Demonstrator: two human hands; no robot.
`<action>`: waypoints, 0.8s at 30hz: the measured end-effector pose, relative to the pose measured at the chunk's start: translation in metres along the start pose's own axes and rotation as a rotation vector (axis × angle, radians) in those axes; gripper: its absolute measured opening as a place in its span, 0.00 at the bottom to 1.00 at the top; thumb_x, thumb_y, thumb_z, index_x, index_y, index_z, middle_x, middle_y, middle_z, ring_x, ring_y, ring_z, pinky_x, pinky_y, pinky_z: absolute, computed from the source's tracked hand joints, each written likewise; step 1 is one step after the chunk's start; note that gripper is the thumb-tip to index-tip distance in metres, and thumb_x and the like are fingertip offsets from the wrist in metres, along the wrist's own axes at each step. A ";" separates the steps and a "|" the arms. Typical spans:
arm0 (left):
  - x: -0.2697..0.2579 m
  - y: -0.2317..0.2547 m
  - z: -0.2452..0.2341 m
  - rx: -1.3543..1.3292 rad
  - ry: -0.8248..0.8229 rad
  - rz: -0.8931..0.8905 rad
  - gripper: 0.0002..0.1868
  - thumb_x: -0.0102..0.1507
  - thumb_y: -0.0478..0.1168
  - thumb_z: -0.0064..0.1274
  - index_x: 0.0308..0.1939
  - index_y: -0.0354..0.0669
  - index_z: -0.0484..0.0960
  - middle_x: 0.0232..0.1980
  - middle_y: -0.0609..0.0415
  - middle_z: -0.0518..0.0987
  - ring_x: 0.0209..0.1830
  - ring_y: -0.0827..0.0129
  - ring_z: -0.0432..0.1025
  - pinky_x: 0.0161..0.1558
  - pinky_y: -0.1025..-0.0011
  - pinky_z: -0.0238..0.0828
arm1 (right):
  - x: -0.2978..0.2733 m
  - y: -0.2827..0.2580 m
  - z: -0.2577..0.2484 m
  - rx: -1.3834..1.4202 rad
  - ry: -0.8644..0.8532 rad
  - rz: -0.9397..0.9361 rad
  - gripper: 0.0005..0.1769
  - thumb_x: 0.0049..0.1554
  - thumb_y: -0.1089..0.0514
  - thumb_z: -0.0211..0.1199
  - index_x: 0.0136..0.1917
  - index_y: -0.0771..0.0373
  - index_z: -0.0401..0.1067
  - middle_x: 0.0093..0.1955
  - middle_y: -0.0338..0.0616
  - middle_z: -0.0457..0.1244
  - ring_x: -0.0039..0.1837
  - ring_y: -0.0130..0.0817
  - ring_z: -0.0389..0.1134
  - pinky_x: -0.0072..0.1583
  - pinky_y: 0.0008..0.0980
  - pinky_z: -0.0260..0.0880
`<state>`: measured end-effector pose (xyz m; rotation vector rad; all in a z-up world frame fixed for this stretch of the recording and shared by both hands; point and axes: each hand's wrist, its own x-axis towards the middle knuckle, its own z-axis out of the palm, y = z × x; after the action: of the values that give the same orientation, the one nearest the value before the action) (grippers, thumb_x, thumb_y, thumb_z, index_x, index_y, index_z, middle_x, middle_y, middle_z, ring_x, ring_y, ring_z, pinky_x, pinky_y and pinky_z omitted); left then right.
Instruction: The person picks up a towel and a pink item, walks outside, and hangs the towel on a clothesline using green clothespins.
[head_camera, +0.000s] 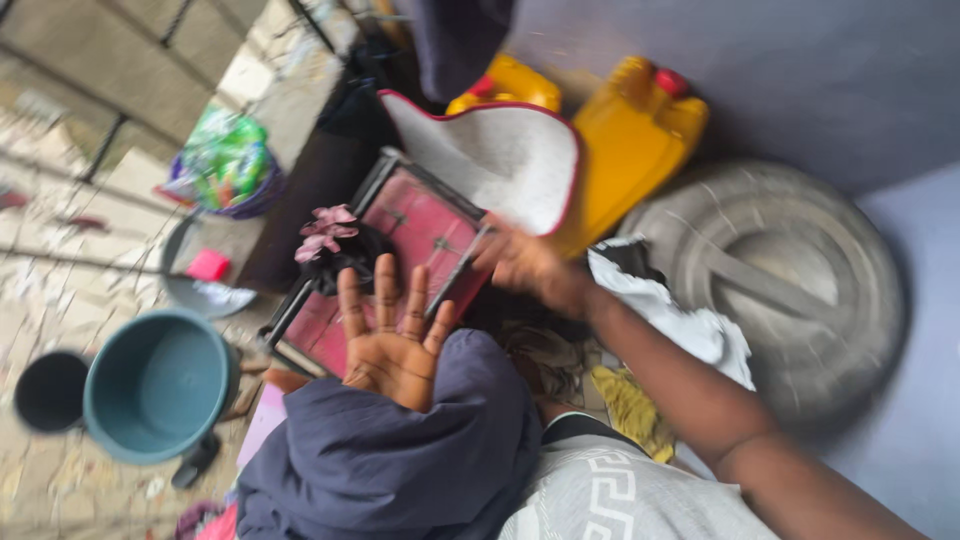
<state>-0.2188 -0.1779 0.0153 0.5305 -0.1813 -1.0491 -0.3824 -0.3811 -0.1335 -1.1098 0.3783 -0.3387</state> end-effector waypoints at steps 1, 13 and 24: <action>-0.002 0.001 0.005 0.093 0.048 -0.023 0.63 0.47 0.85 0.48 0.80 0.70 0.43 0.87 0.54 0.42 0.85 0.46 0.41 0.74 0.36 0.42 | -0.028 -0.020 0.038 -0.161 -0.217 -0.149 0.45 0.55 0.39 0.67 0.75 0.66 0.59 0.77 0.41 0.54 0.77 0.33 0.55 0.75 0.40 0.53; -0.019 -0.054 0.062 -0.124 -0.504 -0.220 0.53 0.60 0.80 0.39 0.84 0.64 0.52 0.83 0.53 0.58 0.73 0.59 0.61 0.75 0.56 0.58 | -0.214 -0.028 0.210 -0.687 0.028 -0.426 0.89 0.34 0.37 0.83 0.84 0.66 0.22 0.88 0.70 0.35 0.89 0.55 0.41 0.85 0.49 0.40; 0.036 -0.288 0.116 0.660 -0.652 -0.245 0.40 0.65 0.56 0.55 0.75 0.62 0.49 0.75 0.49 0.63 0.52 0.59 0.73 0.53 0.55 0.73 | -0.349 -0.044 0.156 -0.460 0.687 -0.170 0.48 0.36 0.58 0.78 0.70 0.63 0.67 0.60 0.47 0.72 0.63 0.37 0.72 0.67 0.37 0.71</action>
<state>-0.4698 -0.3588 -0.0323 0.7972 -1.0860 -1.3781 -0.6239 -0.1188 0.0118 -1.4618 1.0088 -0.8176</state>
